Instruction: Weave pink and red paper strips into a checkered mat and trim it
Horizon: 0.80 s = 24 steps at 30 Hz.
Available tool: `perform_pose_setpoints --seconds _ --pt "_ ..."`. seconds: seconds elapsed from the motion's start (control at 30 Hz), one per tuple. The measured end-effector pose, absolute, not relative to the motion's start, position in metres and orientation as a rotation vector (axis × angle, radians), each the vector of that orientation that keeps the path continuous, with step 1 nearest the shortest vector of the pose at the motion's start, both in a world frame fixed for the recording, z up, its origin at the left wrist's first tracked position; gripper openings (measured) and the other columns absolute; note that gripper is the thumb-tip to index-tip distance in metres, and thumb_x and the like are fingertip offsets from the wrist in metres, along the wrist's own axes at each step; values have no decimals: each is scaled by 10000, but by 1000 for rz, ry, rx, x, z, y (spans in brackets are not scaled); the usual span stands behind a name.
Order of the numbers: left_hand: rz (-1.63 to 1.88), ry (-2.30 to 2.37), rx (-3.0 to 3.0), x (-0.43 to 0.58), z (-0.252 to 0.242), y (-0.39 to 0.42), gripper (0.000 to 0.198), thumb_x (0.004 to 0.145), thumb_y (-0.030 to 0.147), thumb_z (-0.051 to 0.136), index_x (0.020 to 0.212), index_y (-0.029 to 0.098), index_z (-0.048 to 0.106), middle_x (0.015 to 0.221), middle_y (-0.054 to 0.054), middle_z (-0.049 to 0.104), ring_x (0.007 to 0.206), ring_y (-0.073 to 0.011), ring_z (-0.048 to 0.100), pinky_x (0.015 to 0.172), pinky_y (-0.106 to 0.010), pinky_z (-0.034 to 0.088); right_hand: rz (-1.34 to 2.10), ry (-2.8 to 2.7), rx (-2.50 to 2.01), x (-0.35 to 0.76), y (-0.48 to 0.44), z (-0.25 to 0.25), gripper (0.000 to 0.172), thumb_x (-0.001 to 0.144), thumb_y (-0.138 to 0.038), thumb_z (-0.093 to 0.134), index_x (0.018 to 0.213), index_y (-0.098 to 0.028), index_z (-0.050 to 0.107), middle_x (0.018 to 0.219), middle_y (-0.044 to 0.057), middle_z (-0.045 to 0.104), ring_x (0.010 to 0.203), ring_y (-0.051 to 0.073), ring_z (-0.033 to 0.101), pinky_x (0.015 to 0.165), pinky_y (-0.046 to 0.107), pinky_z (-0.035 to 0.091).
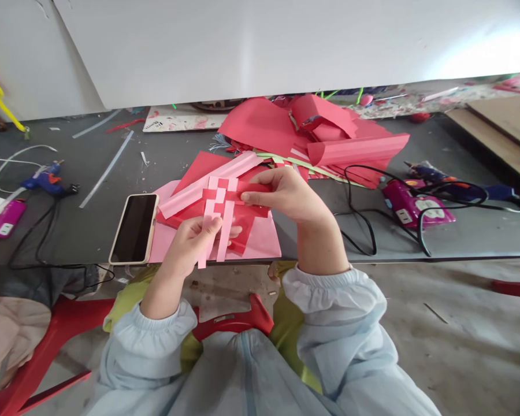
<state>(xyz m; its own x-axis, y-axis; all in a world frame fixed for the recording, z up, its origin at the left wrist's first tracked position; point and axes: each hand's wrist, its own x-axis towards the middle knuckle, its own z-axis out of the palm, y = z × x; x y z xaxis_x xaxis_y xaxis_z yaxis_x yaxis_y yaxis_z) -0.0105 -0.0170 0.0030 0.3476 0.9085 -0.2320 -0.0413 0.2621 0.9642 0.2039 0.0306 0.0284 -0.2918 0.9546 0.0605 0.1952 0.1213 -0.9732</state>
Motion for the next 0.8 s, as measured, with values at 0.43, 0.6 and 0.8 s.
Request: perform_pose_setpoints --seconds 0.43,0.6,0.8 --pt "932 983 1100 -9 6 -18 496 858 618 650 996 155 760 997 -152 792 1038 -317 745 850 -403 634 1267 -1506 -1136 207 31 25 245 727 -348 811 678 -142 688 590 -5 576 553 88 465 508 251 357" --pt "911 1000 1068 -8 9 -17 517 795 638 709 972 155 758 986 -155 793 1024 -326 748 881 -429 627 1249 -1535 -1110 206 31 27 291 765 -330 779 601 -151 620 541 -21 515 523 78 424 480 253 302" --pt "904 1080 1030 -6 10 -18 488 771 622 741 892 150 760 970 -153 795 995 -321 756 892 -425 620 1228 -1589 -1128 204 29 30 318 788 -291 755 571 -160 563 508 -38 460 503 67 384 474 260 258"
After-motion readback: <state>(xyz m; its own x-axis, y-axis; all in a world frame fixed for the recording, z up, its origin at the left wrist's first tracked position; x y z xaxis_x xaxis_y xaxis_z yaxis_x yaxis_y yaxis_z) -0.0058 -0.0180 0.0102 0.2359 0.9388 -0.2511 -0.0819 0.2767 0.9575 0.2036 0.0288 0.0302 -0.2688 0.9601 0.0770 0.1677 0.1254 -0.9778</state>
